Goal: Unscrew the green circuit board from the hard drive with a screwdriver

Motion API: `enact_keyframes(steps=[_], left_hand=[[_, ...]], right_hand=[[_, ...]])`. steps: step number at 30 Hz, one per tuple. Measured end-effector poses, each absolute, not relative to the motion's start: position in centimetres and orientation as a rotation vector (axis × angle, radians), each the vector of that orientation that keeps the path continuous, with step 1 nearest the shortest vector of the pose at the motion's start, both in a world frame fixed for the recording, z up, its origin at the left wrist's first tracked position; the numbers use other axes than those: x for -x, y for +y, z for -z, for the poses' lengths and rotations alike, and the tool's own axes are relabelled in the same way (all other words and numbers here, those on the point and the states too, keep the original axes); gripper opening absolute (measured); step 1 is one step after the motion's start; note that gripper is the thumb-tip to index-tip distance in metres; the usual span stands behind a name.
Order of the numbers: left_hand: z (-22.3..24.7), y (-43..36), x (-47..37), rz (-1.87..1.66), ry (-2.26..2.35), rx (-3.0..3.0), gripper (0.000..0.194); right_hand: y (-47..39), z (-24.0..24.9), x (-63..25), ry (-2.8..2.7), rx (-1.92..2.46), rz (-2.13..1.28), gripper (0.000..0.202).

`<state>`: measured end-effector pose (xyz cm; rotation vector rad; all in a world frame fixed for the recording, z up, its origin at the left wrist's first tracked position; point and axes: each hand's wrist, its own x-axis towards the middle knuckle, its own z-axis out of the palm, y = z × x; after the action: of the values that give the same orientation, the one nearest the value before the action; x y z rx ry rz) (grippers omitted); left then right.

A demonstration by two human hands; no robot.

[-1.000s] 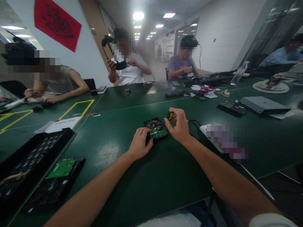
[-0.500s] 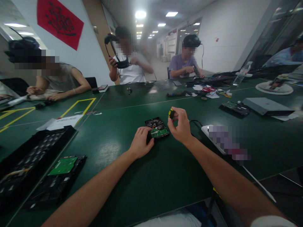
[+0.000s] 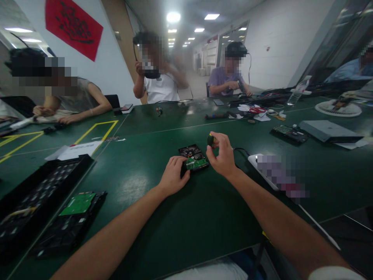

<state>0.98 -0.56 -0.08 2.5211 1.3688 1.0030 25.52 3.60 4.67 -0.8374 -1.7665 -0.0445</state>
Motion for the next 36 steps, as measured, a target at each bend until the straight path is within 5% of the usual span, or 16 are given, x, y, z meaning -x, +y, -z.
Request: enact_keyframes(steps=[36], left_hand=[[0.2,-0.61,-1.08,-1.049,1.382,-2.495,0.045]], right_hand=[[3.49,-4.75,-25.54,-1.762,0.85,0.062,0.052]])
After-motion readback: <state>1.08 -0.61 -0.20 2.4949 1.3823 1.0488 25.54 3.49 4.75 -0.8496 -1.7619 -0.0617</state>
